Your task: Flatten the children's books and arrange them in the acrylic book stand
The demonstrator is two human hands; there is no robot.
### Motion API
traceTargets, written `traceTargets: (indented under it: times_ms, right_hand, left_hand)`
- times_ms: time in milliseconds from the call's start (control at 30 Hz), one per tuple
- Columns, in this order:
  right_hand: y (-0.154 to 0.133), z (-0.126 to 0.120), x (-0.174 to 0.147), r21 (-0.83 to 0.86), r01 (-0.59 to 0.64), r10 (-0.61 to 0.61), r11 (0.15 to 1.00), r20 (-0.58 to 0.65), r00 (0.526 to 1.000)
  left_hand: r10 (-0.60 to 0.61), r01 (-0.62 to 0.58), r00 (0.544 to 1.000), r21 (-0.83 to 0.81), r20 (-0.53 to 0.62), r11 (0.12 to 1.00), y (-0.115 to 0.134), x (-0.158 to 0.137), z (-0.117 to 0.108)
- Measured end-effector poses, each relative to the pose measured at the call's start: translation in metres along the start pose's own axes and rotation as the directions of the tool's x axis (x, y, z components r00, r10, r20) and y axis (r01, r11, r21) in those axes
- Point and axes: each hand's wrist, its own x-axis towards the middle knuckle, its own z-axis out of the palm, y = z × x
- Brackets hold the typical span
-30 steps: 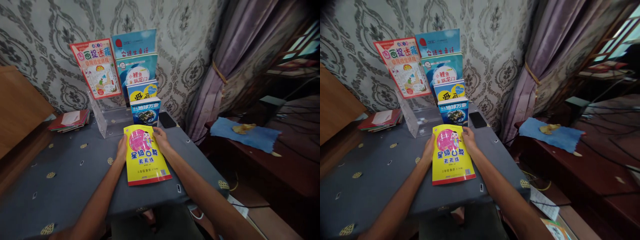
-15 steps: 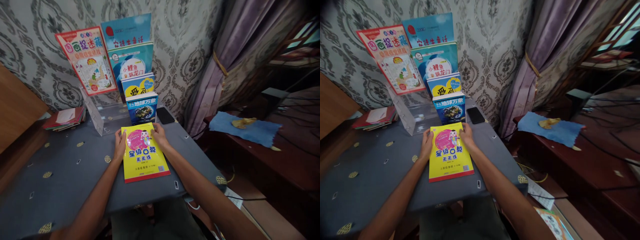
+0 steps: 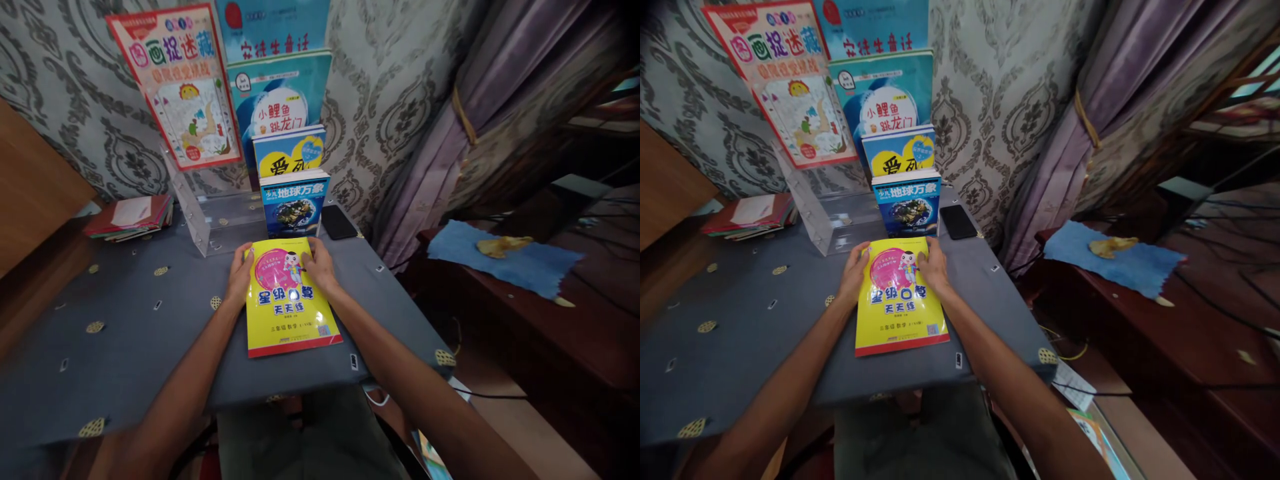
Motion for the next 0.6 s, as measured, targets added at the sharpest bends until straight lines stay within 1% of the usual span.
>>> traceTargets:
  times_ms: [33, 100, 167, 233, 300, 333, 400, 500, 600]
  right_hand:
    - [-0.002, 0.0, -0.002, -0.074, 0.055, -0.056, 0.996, -0.011, 0.998]
    - [-0.008, 0.001, -0.008, -0.225, 0.162, -0.174, 0.961, -0.031, 0.984]
    - [-0.016, 0.001, -0.013, -0.334, 0.258, -0.275, 0.906, -0.003, 0.961]
    - [-0.023, 0.002, -0.018, -0.356, 0.367, -0.354, 0.859, 0.104, 0.929]
    - [-0.03, 0.003, -0.022, -0.338, 0.455, -0.391, 0.824, 0.241, 0.888]
    - [-0.032, 0.004, -0.023, -0.342, 0.473, -0.383, 0.812, 0.298, 0.874]
    - [-0.036, 0.005, -0.024, -0.39, 0.458, -0.322, 0.799, 0.365, 0.873]
    - [-0.038, 0.007, -0.024, -0.485, 0.382, -0.214, 0.787, 0.366, 0.906]
    - [-0.039, 0.007, -0.023, -0.554, 0.32, -0.14, 0.769, 0.342, 0.929]
  left_hand:
    - [-0.005, 0.005, 1.0, -0.012, 0.004, 1.0, 0.0, 0.0, 0.0]
    - [-0.012, 0.012, 1.0, -0.018, 0.004, 1.0, 0.0, 0.0, 0.0]
    - [-0.008, 0.008, 1.0, -0.014, -0.002, 1.0, -0.001, 0.001, 0.0]
    - [0.01, -0.01, 1.0, -0.017, -0.002, 1.0, -0.003, 0.002, -0.001]
    - [0.02, -0.02, 1.0, -0.025, -0.002, 0.999, -0.005, 0.003, -0.002]
    - [0.02, -0.021, 1.0, -0.025, -0.004, 0.999, -0.006, 0.004, -0.002]
    - [0.016, -0.016, 1.0, -0.02, -0.014, 1.0, -0.006, 0.004, -0.002]
    - [0.01, -0.01, 1.0, -0.015, -0.026, 1.0, -0.006, 0.004, -0.002]
    - [0.009, -0.009, 1.0, 0.0, -0.017, 1.0, -0.007, 0.005, -0.003]
